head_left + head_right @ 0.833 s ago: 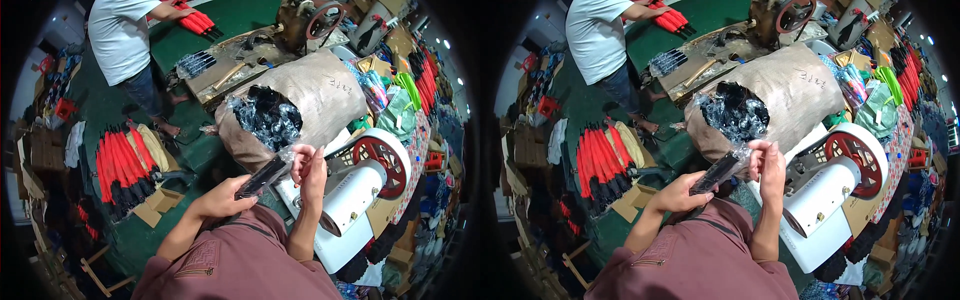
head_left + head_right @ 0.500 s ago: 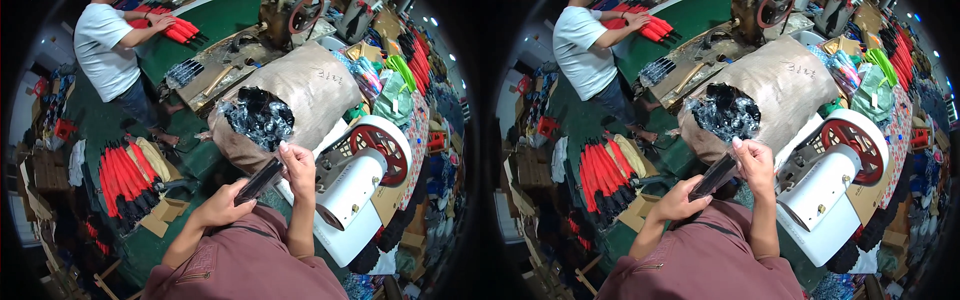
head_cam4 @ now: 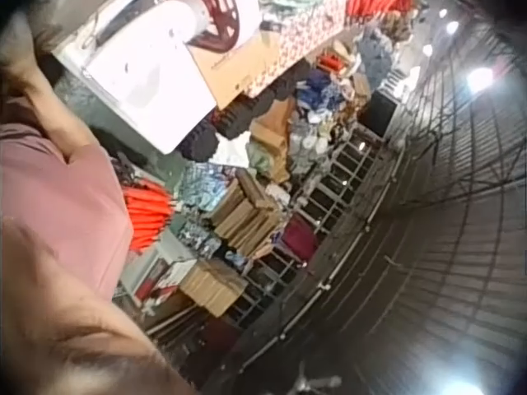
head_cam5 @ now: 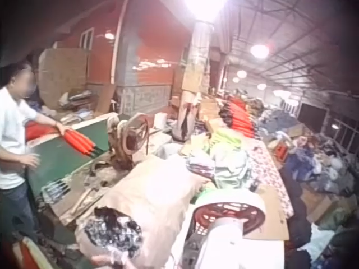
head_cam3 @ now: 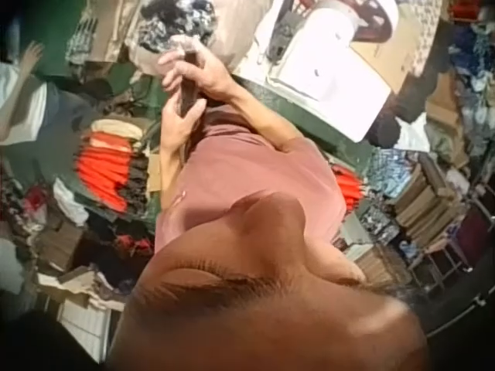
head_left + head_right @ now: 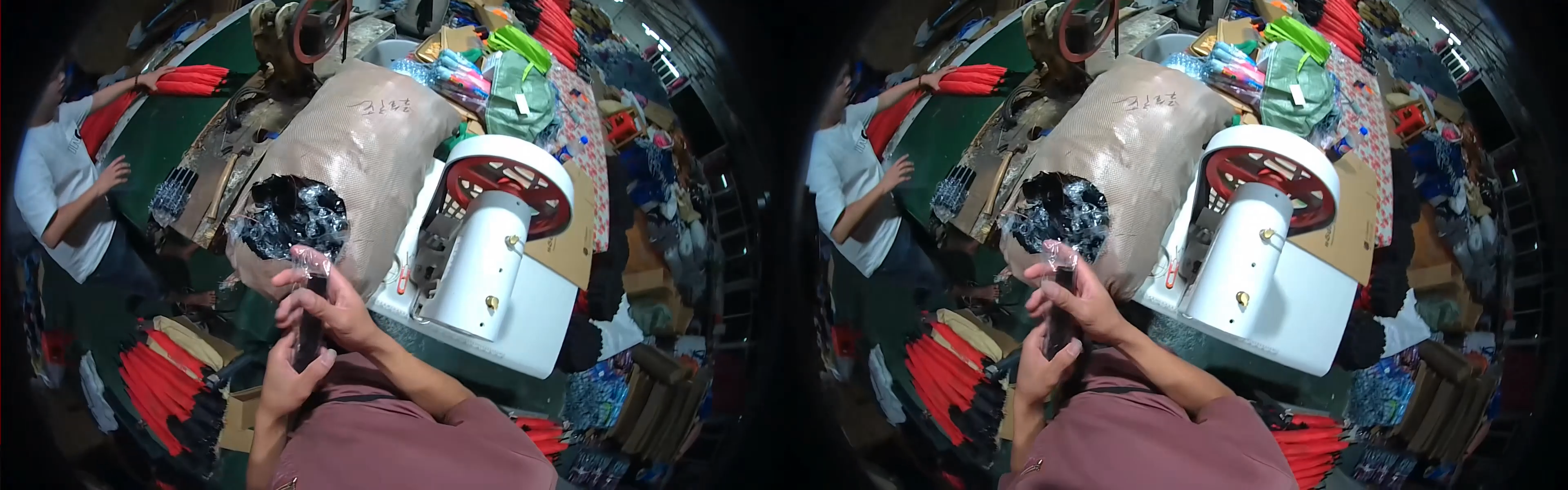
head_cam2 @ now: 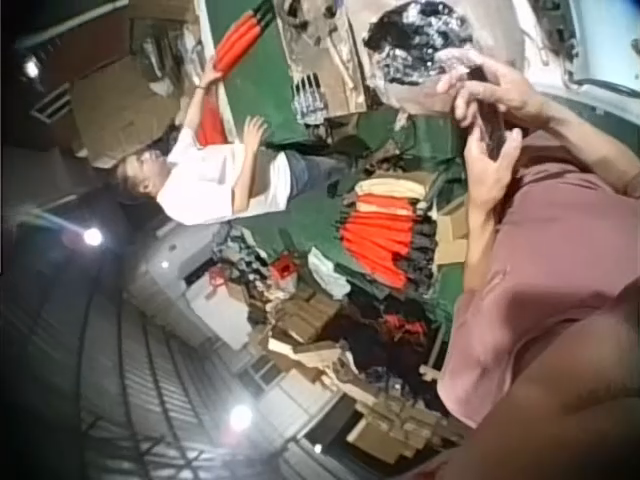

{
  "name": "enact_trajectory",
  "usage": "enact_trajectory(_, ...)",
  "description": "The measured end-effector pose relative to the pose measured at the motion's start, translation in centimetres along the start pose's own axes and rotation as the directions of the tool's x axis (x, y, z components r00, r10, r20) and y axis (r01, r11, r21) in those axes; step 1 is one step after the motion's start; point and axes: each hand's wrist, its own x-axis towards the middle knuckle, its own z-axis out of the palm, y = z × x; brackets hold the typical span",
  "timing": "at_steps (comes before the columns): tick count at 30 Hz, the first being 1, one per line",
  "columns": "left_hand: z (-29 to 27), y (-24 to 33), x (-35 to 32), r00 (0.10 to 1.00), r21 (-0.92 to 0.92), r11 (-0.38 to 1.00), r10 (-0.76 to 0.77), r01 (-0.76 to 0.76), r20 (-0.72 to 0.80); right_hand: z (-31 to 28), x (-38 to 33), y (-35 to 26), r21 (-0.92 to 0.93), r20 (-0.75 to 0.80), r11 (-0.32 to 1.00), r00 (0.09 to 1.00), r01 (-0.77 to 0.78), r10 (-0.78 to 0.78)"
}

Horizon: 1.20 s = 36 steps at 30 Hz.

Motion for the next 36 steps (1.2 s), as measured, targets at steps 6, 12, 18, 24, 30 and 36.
enact_trajectory(6,-0.3,0.7,0.5,0.965,-0.444,0.883,-0.034,0.151,0.26,0.0,0.8,-1.7,0.019,-0.142,0.994,0.985,0.106,-0.102)
enact_trajectory(12,-1.6,-0.2,0.5,0.953,-0.569,0.801,-0.004,0.184,0.302,1.0,0.9,-1.8,0.056,-0.095,0.991,0.989,0.12,-0.114)
enact_trajectory(18,-0.6,-0.2,1.0,0.994,-0.639,0.768,0.03,0.044,0.105,2.3,-0.9,-2.3,-0.341,-0.106,0.906,0.968,-0.249,0.227)
enact_trajectory(24,-0.4,-0.9,0.8,0.971,-0.542,0.809,0.146,-0.227,-0.188,3.2,0.3,-1.9,-0.434,-0.058,0.864,0.965,-0.256,0.257)
enact_trajectory(30,-1.1,-1.0,0.2,0.911,-0.424,0.829,0.223,-0.364,-0.346,4.6,1.9,-1.3,-0.359,-0.089,0.891,0.961,-0.277,0.263)
enact_trajectory(36,-2.1,-2.3,-0.3,0.767,-0.108,0.904,0.281,-0.413,-0.577,4.8,3.0,1.6,-0.353,-0.109,0.864,0.933,-0.359,0.343)
